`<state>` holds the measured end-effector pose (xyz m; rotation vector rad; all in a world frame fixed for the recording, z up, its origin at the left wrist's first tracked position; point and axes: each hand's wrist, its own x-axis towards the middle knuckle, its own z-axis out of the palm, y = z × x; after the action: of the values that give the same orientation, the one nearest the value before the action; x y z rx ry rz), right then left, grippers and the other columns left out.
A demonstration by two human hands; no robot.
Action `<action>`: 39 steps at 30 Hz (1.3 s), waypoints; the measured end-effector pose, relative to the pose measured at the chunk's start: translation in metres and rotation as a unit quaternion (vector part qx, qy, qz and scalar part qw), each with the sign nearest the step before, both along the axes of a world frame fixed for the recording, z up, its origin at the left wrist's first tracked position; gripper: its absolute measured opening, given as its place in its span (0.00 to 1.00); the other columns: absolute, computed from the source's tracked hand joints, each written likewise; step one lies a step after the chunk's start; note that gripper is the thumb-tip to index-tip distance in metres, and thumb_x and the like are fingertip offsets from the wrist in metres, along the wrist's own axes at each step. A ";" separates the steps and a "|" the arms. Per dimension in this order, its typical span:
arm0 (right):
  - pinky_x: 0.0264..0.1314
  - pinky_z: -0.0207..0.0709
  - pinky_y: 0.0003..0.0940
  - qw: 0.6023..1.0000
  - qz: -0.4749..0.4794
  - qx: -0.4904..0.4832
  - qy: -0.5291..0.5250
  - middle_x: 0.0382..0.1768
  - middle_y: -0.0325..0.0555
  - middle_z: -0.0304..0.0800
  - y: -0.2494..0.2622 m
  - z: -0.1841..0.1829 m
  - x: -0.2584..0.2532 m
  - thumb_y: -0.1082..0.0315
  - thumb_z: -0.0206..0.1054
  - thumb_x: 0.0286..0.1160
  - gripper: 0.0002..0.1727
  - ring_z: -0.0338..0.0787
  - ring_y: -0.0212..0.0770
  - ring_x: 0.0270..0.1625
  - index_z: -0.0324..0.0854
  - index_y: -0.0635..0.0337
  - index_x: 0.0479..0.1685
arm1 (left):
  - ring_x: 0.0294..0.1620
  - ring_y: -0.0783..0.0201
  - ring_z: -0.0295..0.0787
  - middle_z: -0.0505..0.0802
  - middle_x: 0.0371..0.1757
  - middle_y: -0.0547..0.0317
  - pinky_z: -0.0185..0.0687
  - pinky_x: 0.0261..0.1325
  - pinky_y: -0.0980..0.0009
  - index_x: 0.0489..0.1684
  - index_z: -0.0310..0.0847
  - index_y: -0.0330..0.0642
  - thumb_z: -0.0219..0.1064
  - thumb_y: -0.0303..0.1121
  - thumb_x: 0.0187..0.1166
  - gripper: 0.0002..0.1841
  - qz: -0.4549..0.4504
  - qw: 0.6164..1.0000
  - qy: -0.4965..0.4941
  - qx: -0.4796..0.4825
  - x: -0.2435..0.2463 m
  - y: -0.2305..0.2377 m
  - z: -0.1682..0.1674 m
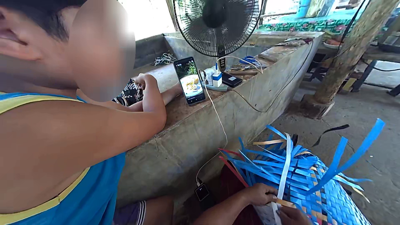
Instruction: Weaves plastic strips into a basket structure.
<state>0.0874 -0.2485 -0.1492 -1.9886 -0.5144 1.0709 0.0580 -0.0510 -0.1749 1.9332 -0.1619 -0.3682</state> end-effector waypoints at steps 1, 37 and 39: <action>0.45 0.88 0.52 0.999 0.010 -0.008 -0.042 0.37 0.60 0.93 0.001 0.009 0.004 0.65 0.57 0.89 0.19 0.94 0.50 0.36 0.85 0.75 0.52 | 0.61 0.46 0.88 0.91 0.58 0.32 0.77 0.70 0.51 0.64 0.82 0.22 0.54 0.26 0.89 0.17 -0.012 1.000 0.002 0.002 -0.003 0.002 0.003; 0.64 0.84 0.53 0.905 -0.048 0.234 -0.353 0.46 0.69 0.92 -0.020 -0.041 0.009 0.73 0.74 0.70 0.11 0.93 0.60 0.53 0.90 0.77 0.40 | 0.59 0.38 0.85 0.88 0.52 0.27 0.75 0.70 0.48 0.46 0.85 0.17 0.56 0.27 0.89 0.16 -0.023 0.994 -0.087 0.069 -0.003 -0.005 -0.009; 0.67 0.82 0.56 0.877 -0.011 0.249 -0.411 0.46 0.66 0.94 -0.023 -0.057 0.004 0.73 0.70 0.74 0.10 0.92 0.63 0.56 0.91 0.74 0.40 | 0.55 0.42 0.86 0.88 0.50 0.29 0.77 0.66 0.50 0.43 0.84 0.17 0.54 0.32 0.91 0.20 0.001 0.998 -0.047 0.042 0.001 -0.007 -0.012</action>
<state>0.0916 -0.2718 -0.2063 -1.8775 -1.0796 -0.0167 0.0586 -0.0581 -0.1870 2.0352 -0.2091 -0.2858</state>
